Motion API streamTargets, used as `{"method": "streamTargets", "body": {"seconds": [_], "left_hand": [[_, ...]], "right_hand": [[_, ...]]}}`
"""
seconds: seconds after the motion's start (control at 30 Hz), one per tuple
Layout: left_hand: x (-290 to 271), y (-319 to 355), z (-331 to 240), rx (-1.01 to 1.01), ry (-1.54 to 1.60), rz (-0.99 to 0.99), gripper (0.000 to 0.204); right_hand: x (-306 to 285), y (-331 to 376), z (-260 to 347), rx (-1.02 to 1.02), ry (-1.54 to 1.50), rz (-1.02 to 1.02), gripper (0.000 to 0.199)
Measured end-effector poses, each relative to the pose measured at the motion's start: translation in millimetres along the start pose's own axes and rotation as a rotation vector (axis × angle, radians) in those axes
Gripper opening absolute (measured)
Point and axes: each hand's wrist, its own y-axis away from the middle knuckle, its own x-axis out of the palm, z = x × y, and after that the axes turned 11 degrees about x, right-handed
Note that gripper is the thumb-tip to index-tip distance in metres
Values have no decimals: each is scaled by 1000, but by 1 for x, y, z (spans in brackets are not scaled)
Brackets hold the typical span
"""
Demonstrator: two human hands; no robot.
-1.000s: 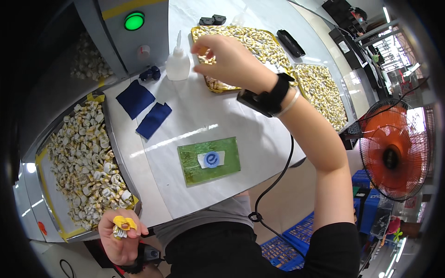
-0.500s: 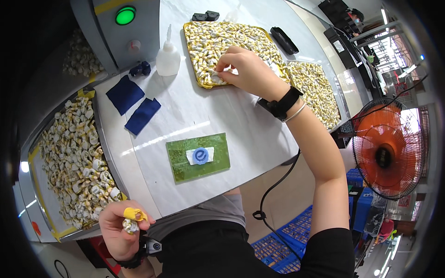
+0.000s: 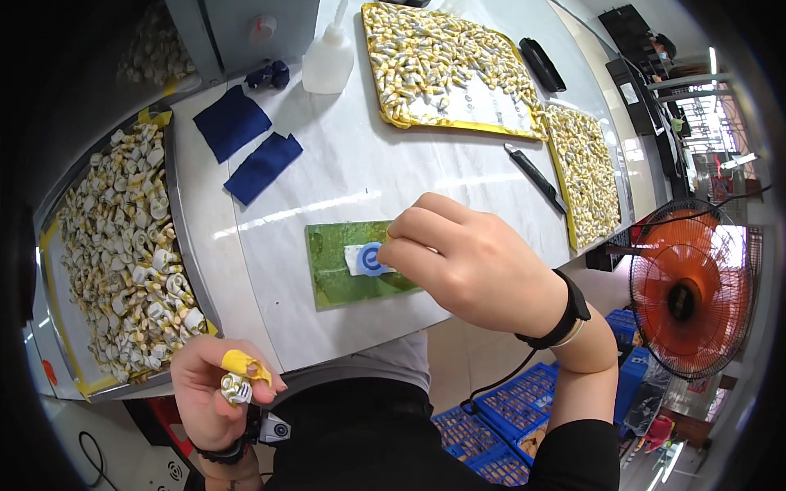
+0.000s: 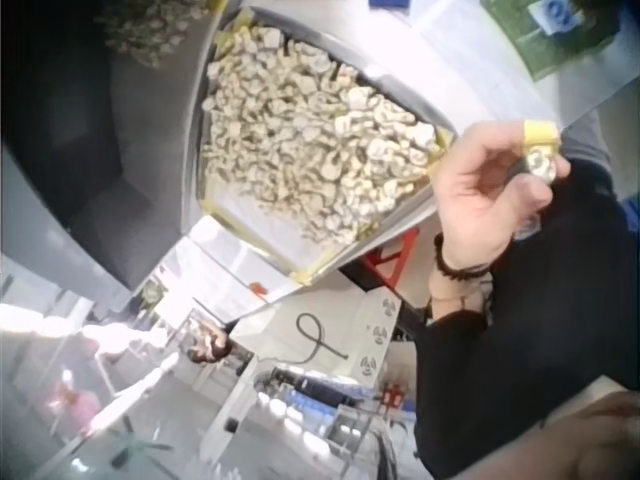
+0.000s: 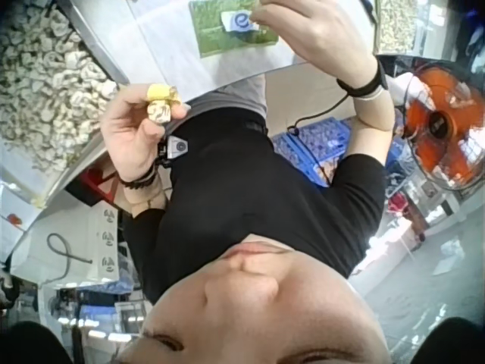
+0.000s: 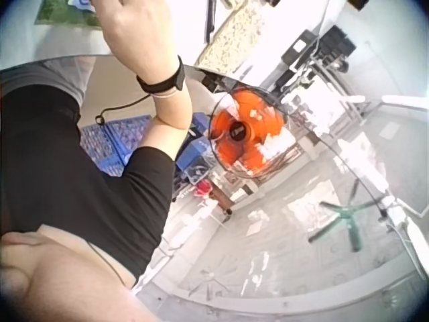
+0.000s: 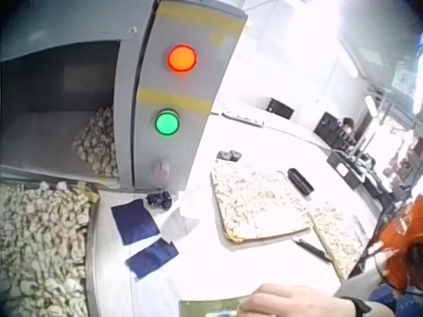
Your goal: The person sits at a workstation and repeatedly picks up small white and yellow spiral-shaped objects from a tray. They apply a small amount of liquid from a squeeze bottle to the objects and then attach a small blue circular piece to the center of each spiral. The finished items are placed onto a yellow tray on the table.
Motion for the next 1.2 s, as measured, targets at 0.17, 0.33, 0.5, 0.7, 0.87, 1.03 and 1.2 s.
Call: {"method": "streamTargets", "body": {"seconds": [0.17,0.33,0.5,0.7,0.87,1.03,1.2], "left_hand": [[12,-5,0,-94,-117,-97,49],[4,-3,2,-167,38,-39,47],[11,-12,5,-269,48,24,46],[3,-15,15,-455,446,144,30],[6,-17,14,-551,491,169,24],[7,-17,18,-596,568,179,21],[8,-16,23,-604,595,198,22]], "right_hand": [[8,0,0,-27,-8,13,22],[7,0,1,-19,-29,-21,25],[1,-8,18,-9,-311,-242,13],[-1,-16,41,-121,-586,-360,7],[8,-20,50,-143,-643,-415,14],[14,-21,50,-194,-623,-423,17],[15,-19,47,-209,-636,-400,14]]}}
